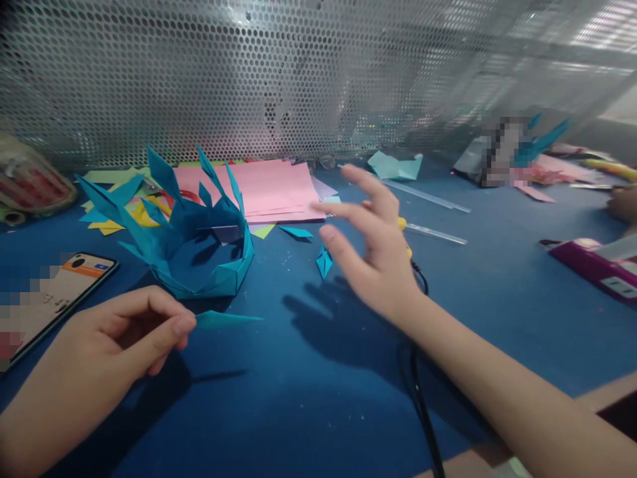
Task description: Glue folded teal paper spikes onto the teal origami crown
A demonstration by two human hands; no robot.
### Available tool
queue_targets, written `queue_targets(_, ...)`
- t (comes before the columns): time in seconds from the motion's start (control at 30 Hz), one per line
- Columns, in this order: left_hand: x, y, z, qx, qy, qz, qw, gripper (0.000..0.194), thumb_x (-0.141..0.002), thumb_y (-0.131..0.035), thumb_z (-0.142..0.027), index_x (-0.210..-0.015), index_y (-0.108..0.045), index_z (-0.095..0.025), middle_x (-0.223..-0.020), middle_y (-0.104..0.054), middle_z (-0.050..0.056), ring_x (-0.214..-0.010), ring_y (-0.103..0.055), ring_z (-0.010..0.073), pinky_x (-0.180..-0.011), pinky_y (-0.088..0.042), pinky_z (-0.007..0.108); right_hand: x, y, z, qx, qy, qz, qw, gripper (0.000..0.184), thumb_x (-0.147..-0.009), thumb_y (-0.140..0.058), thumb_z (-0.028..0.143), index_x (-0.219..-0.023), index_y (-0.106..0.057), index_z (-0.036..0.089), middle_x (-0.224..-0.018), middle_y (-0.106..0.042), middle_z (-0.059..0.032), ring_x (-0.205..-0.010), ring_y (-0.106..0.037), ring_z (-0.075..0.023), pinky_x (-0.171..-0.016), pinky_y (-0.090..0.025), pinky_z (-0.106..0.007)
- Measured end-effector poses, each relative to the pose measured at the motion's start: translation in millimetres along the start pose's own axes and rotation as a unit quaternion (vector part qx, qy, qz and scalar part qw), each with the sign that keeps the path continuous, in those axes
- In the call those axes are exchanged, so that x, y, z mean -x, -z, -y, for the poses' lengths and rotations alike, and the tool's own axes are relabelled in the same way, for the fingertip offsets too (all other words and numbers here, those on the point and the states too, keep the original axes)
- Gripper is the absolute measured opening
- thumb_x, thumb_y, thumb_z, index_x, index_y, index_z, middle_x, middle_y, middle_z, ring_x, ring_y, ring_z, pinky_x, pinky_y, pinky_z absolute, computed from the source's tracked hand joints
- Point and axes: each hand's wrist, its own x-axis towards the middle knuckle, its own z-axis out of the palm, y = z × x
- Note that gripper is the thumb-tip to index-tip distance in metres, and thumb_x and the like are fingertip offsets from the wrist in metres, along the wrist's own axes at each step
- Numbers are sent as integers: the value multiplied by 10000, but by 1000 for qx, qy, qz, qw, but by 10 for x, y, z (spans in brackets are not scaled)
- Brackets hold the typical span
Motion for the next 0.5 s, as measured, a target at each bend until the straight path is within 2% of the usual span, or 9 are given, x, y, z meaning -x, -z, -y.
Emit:
queue_targets(0.07, 33, 13, 33, -44, -41, 2, 998, 229, -741, -714, -395, -559, -663, -266, -508, -609, -55, -476, -518, 126, -472, -406, 222, 16, 10, 242, 16, 74, 47, 996, 161, -936, -581, 363, -965, -734, 324, -1291, -615, -64, -1251, -557, -287, -1061, -396, -543)
queue_targets(0.13, 78, 33, 92, -87, -111, 9, 990, 217, -760, -717, -341, -562, -671, -264, -528, -643, -60, -485, -545, 122, -480, -412, 216, 18, 31, 465, -18, 117, 102, 988, 138, -933, -611, 376, -903, -735, 325, -1067, -675, -42, -1035, -640, -233, -949, -485, -460)
queue_targets(0.2, 123, 52, 155, -113, -201, 39, 972, 186, -804, -696, -271, -619, -698, -267, -550, -670, -80, -468, -565, 96, -470, -409, 193, 8, 38, 667, -77, 150, 161, 972, 85, -909, -672, 343, -908, -731, 282, -932, -688, -29, -888, -647, -176, -852, -526, -356)
queue_targets(0.3, 161, 70, 192, -113, -305, 16, 945, 210, -884, -615, -215, -693, -687, -267, -616, -710, -106, -509, -620, 62, -540, -444, 158, -28, 9, 887, -158, 178, 229, 944, 61, -916, -665, 221, -925, -717, 191, -857, -707, -28, -820, -626, -127, -800, -533, -251)
queue_targets(0.4, 144, 81, 145, -139, -338, -32, 930, 233, -909, -585, -228, -696, -674, -259, -610, -717, -113, -516, -650, 47, -554, -465, 136, -78, -20, 966, -181, 179, 290, 923, 152, -969, -570, 181, -913, -708, 149, -826, -714, -34, -783, -631, -109, -769, -534, -210)
queue_targets(0.5, 124, 105, 109, -172, -350, -41, 920, 254, -943, -571, -267, -714, -681, -271, -625, -736, -123, -514, -670, 42, -525, -478, 127, -136, -12, 968, -159, 165, 336, 914, 227, -994, -509, 180, -891, -711, 164, -847, -717, -43, -785, -656, -113, -716, -540, -204)
